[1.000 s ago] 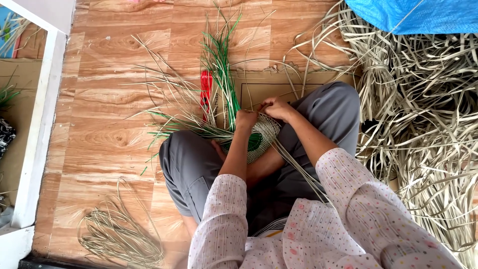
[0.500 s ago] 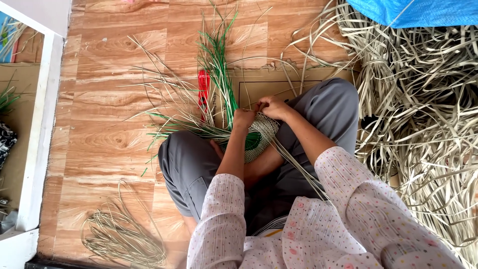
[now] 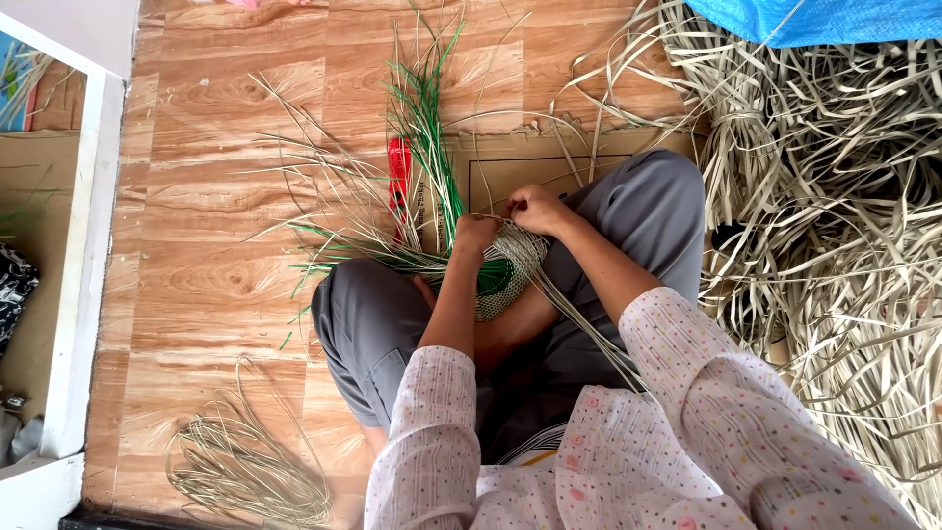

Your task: Weaving a traditional circular mat or basket base using dried plant fibers.

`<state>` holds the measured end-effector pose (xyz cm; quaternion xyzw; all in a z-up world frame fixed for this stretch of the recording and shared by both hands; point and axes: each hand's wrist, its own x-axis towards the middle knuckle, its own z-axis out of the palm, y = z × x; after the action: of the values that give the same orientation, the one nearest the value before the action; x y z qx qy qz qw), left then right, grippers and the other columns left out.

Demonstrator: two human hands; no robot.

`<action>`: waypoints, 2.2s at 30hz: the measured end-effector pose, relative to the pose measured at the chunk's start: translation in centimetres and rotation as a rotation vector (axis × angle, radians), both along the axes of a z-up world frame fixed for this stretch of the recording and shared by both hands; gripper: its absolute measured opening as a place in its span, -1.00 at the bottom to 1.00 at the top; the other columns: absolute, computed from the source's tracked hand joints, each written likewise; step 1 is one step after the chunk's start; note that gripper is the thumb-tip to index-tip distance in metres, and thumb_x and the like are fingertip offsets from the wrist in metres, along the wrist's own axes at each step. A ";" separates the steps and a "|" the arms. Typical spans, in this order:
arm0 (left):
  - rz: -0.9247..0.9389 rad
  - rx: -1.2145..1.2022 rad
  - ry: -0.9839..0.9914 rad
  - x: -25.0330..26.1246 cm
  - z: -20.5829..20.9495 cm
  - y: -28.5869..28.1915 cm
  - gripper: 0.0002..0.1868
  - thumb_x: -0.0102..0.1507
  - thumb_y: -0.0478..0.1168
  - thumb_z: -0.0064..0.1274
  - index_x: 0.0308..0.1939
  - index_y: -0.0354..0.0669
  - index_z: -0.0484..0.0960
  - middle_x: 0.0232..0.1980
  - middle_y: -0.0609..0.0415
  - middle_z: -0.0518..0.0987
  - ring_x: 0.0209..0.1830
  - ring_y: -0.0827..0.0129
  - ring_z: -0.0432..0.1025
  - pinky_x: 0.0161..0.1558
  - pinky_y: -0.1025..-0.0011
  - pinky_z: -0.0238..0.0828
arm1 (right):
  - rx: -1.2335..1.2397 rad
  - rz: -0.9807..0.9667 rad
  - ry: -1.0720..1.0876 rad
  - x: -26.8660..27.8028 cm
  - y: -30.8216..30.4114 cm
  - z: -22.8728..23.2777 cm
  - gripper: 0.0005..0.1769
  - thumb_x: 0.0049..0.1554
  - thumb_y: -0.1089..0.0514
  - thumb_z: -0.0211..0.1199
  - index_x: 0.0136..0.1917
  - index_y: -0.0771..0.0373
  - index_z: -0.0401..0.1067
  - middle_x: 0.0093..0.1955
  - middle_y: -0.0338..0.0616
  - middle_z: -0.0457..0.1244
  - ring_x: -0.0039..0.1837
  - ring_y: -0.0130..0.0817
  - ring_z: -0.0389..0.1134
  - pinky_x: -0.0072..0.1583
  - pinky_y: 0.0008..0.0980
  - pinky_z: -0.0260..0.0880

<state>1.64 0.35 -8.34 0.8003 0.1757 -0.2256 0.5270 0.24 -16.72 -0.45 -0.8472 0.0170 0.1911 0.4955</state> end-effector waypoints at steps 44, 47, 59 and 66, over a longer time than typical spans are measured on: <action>-1.046 0.545 -0.617 3.6 3.8 0.8 -0.92 0.29 -0.19 0.05 -0.24 0.06 0.66 -0.09 0.16 0.54 0.06 0.16 0.45 0.07 0.03 0.39 | 0.062 -0.156 0.087 0.6 -0.2 -1.7 -0.72 0.06 0.16 0.41 -0.03 0.41 0.53 -0.16 0.11 0.39 -0.18 -0.32 0.43 -0.17 -0.41 0.49; -1.055 0.529 -0.541 4.4 3.2 0.5 -0.83 0.26 -0.11 0.07 -0.41 -0.02 0.62 -0.28 0.08 0.55 -0.08 0.11 0.47 0.02 0.00 0.42 | 0.011 -0.091 0.032 0.3 -0.2 -1.5 -0.78 0.03 0.14 0.41 -0.06 0.29 0.61 -0.22 0.03 0.41 -0.23 -0.37 0.42 -0.18 -0.41 0.43; -0.341 0.247 -0.357 -2.3 5.7 0.5 -0.86 0.27 -0.36 0.16 -0.13 -0.39 0.65 -0.13 -0.24 0.57 -0.12 -0.16 0.57 -0.14 0.02 0.63 | 0.046 -0.021 0.192 1.0 0.6 -1.7 -0.69 0.16 0.10 0.34 0.09 0.36 0.56 0.07 0.25 0.38 0.08 0.10 0.40 0.03 -0.08 0.40; -0.237 0.114 -0.051 -2.9 10.8 1.1 -0.77 0.29 -0.16 0.16 -0.02 -0.12 0.73 -0.11 -0.14 0.69 -0.12 0.01 0.62 -0.20 0.11 0.62 | 0.110 -0.078 0.288 1.9 -0.4 -5.6 -0.57 0.11 0.11 0.37 0.18 0.41 0.50 0.05 0.23 0.36 -0.25 -0.33 0.24 -0.20 -0.30 0.25</action>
<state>-1.29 1.49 2.48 0.8498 0.0788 -0.2555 0.4543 2.09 -17.15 -6.02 -0.7812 0.1100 0.2917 0.5408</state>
